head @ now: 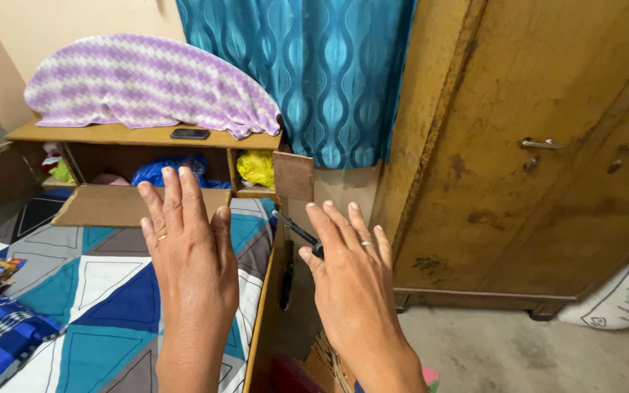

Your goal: The person uses a screwdriver to pry open a stuck drawer on a wooden cabinet, then opens a second drawer and a small side compartment. The person manipulates the drawer fronts and the screwdriver to gain access to the contents inside.

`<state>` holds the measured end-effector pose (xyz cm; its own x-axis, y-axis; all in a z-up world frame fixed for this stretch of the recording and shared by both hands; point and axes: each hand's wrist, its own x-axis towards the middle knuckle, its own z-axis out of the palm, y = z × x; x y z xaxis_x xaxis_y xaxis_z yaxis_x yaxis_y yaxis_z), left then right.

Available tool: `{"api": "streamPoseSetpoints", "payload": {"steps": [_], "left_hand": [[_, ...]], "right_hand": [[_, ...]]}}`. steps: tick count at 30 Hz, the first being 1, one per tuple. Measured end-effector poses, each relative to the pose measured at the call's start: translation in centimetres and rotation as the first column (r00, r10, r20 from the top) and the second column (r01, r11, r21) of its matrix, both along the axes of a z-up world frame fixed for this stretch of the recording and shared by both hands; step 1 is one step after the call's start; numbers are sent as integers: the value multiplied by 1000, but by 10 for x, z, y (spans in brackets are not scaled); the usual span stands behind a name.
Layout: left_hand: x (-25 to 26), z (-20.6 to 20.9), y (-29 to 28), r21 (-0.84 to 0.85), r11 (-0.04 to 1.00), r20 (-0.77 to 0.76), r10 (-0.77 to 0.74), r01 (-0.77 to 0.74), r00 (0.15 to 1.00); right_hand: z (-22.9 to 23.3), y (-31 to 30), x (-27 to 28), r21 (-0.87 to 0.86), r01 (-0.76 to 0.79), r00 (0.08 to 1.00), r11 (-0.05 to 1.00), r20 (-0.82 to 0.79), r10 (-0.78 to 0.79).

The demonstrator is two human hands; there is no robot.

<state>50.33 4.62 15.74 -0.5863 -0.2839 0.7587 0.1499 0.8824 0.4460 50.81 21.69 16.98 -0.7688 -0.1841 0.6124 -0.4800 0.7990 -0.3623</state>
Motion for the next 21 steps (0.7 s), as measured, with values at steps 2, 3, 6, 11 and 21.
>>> {"api": "streamPoseSetpoints", "payload": {"steps": [2, 3, 6, 11, 21], "left_hand": [[-1, -4, 5, -13, 1000, 10, -12, 12, 1000], [-3, -5, 7, -19, 1000, 15, -19, 19, 1000], [-10, -8, 16, -9, 997, 10, -74, 74, 997], [-35, -4, 35, 25, 986, -16, -162, 162, 987], [-91, 10, 76, 11, 931, -84, -363, 365, 928]], "right_hand": [[-1, 5, 1, -2, 19, 1000, 1000, 7, -19], [-2, 8, 2, -3, 31, 999, 1000, 10, -31], [-4, 16, 1, -4, 56, 998, 998, 6, -56], [-2, 31, -8, -5, 119, 992, 993, -40, -119], [7, 55, -46, -4, 310, 948, 951, -79, -309]]}}
